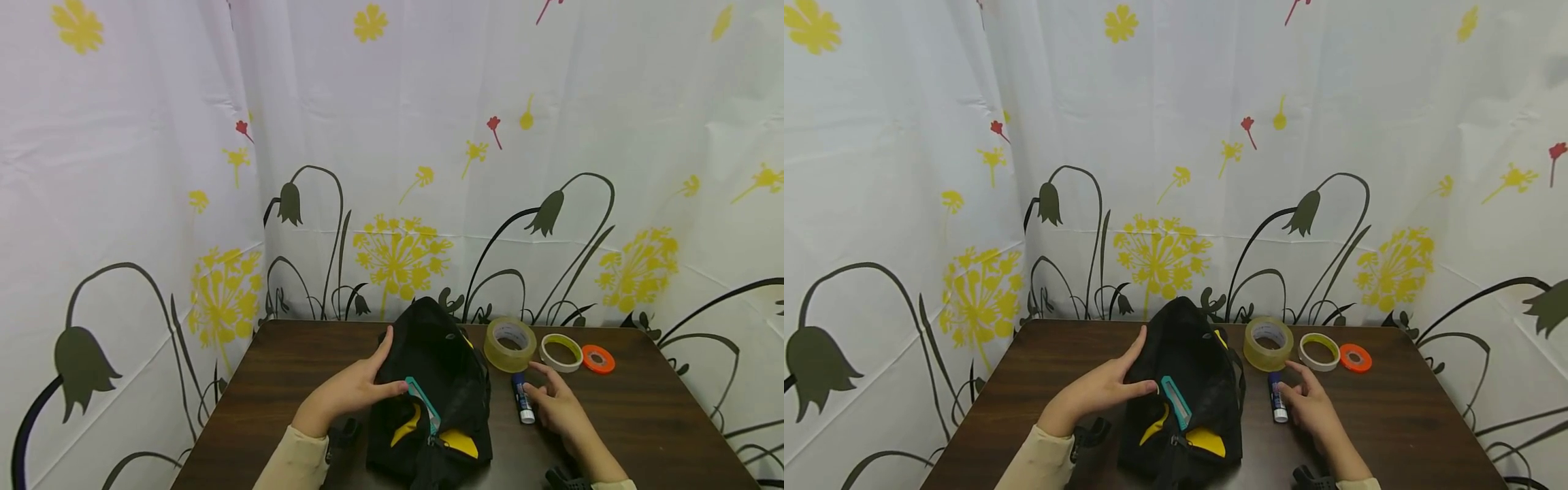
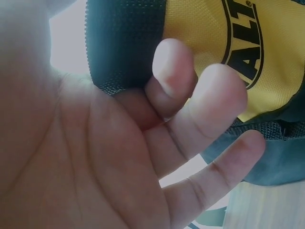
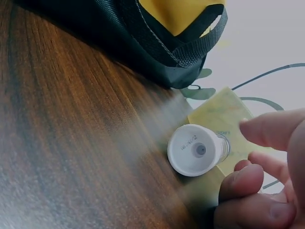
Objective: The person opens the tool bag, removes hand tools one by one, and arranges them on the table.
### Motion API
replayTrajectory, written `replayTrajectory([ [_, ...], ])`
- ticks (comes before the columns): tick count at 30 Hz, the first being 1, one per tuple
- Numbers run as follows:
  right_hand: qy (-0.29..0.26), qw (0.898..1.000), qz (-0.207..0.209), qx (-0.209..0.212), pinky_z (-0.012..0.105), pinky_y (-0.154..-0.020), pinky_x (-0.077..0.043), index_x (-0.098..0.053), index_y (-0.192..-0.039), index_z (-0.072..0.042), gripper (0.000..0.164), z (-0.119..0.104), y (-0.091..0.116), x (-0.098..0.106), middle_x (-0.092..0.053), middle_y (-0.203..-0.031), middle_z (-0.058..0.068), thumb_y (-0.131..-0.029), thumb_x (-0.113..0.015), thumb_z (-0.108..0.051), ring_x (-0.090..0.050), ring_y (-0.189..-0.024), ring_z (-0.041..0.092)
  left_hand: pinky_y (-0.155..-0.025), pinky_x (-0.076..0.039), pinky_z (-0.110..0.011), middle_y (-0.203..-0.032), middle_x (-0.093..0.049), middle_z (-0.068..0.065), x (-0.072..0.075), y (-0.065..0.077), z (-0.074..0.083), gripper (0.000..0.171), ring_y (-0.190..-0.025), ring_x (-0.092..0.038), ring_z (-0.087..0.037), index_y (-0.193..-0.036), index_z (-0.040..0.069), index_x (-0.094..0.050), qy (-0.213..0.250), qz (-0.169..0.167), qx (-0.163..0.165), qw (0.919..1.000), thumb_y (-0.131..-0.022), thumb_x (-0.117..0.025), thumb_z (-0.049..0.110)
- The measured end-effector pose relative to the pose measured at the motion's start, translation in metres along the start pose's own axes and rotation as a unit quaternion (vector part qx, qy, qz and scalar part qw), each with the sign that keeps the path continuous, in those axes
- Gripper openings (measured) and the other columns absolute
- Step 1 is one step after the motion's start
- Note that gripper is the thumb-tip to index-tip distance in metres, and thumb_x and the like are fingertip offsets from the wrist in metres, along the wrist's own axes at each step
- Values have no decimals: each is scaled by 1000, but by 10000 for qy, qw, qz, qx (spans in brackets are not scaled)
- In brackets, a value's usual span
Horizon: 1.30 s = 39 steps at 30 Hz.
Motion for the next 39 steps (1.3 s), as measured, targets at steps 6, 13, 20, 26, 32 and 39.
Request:
replayTrajectory([
  [6,-374,9985,403,-32,24,-45,-36,-40,-153,-16,51,0,2,1,-50,-73,-4,-111,-66,-33,-46,-48,10,-123,-42,-63,-169,-49,-10,1,0,0,112,-155,-50,-37,-173,40,16,118,21,6,9999,-101,-63,72],
  [13,-852,9867,1084,866,26,-43,-37,-47,-131,-8,25,-30,24,-2,-47,-67,-8,-114,-62,-20,-41,-46,9,-122,-43,-63,-167,-52,-15,-2,1,0,113,-153,-52,-39,-173,41,16,98,-3,0,10000,-101,-65,71],
  [20,-1070,9831,257,1466,29,-41,-36,-50,-123,-2,21,-90,59,-45,-48,-70,-4,-114,-61,-17,-42,-48,10,-123,-41,-65,-175,-38,-14,-1,4,-2,114,-157,-48,-39,-173,41,17,108,-55,60,9999,-100,-66,71],
  [26,-1093,9782,-882,1529,25,-41,-33,-49,-128,1,29,-134,83,-80,-48,-73,-2,-114,-62,-22,-37,-50,16,-123,-42,-62,-180,-26,-12,3,1,0,113,-156,-48,-37,-172,43,16,197,-69,20,9998,-100,-66,71],
  [32,-928,9741,-1499,1413,26,-46,-40,-50,-131,-2,36,-166,88,-105,-50,-76,2,-113,-63,-29,-44,-56,14,-123,-44,-61,-178,-30,-17,0,1,-3,116,-154,-51,-38,-174,37,15,82,-95,-5,9999,-100,-68,70],
  [39,-594,9708,-1797,1471,27,-54,-48,-56,-130,-8,31,-195,63,-131,-57,-81,5,-113,-63,-33,-50,-58,14,-125,-41,-58,-181,-23,-12,3,2,-4,119,-157,-47,-35,-175,35,13,105,-85,-53,9999,-98,-71,69],
])
Point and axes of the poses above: each hand's wrist, its own y-axis away from the middle knuckle, its own x-axis out of the back of the hand, z = x × y, the point moved 5 cm from there along -y, towards the middle knuckle
